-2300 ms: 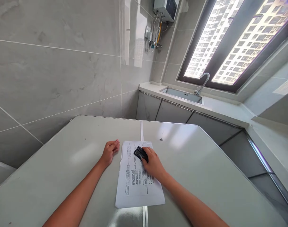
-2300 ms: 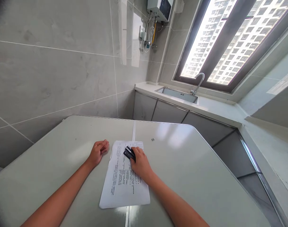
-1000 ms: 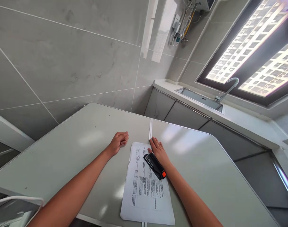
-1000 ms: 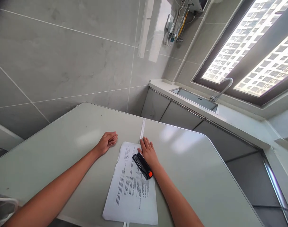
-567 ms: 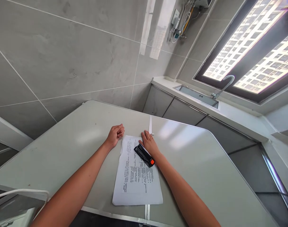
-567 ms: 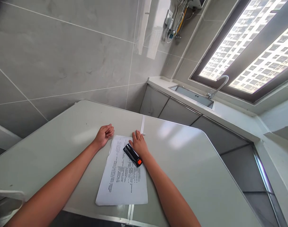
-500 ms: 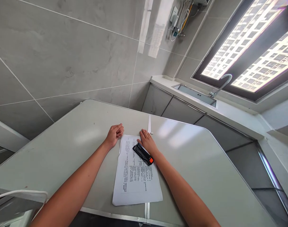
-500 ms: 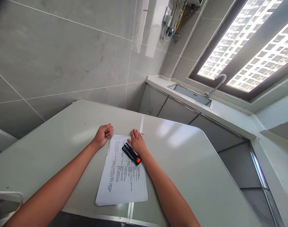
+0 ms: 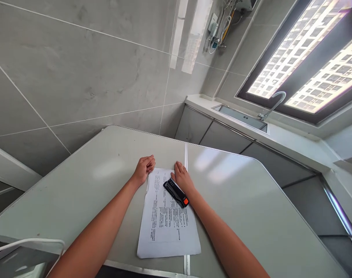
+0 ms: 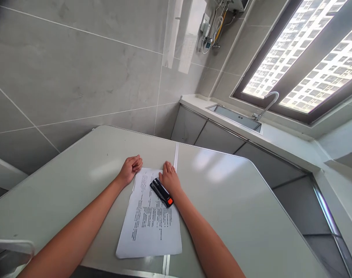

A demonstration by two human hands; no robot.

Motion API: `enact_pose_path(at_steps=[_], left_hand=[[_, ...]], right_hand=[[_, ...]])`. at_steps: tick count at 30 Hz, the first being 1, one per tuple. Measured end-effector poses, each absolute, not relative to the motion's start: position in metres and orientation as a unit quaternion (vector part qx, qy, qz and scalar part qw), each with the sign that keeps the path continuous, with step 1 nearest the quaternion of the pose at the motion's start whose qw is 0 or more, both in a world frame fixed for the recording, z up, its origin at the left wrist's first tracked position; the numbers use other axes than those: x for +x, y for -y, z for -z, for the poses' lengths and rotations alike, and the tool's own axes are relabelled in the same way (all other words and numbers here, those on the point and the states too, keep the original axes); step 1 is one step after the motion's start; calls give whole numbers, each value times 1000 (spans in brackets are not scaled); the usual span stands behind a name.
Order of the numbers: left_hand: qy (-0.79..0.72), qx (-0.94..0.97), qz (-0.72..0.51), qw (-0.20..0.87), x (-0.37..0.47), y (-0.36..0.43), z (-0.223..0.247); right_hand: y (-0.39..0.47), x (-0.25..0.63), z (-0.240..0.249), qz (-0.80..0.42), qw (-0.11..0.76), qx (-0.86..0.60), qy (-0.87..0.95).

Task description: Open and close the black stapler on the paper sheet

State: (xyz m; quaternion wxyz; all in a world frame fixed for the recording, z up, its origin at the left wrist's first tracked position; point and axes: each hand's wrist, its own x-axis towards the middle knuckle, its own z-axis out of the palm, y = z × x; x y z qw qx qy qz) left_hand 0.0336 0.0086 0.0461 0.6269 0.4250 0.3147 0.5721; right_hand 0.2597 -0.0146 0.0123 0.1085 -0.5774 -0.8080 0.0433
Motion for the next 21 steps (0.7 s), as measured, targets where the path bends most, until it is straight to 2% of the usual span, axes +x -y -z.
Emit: enact_pose_path(at_steps=[8,11,13,16,21], left_hand=[[-319,418,-596,607,35,-13,-43],[-353,424,-622,556,34,-13,-41],[-410,455,-625,483,32,-13,-38],[-505,562,-554,349,31,-10,-35],[-577,723,-327,192,36,-9,-34]], right_hand=[[-12,225,-17,-57,93,-584,804],[-8,217,-24,-42,134,-596,791],[1,221,-28,-32,170,-628,759],[13,237,-29,-64,186,-684,703],[15,257,-25,-158,213,-671,693]])
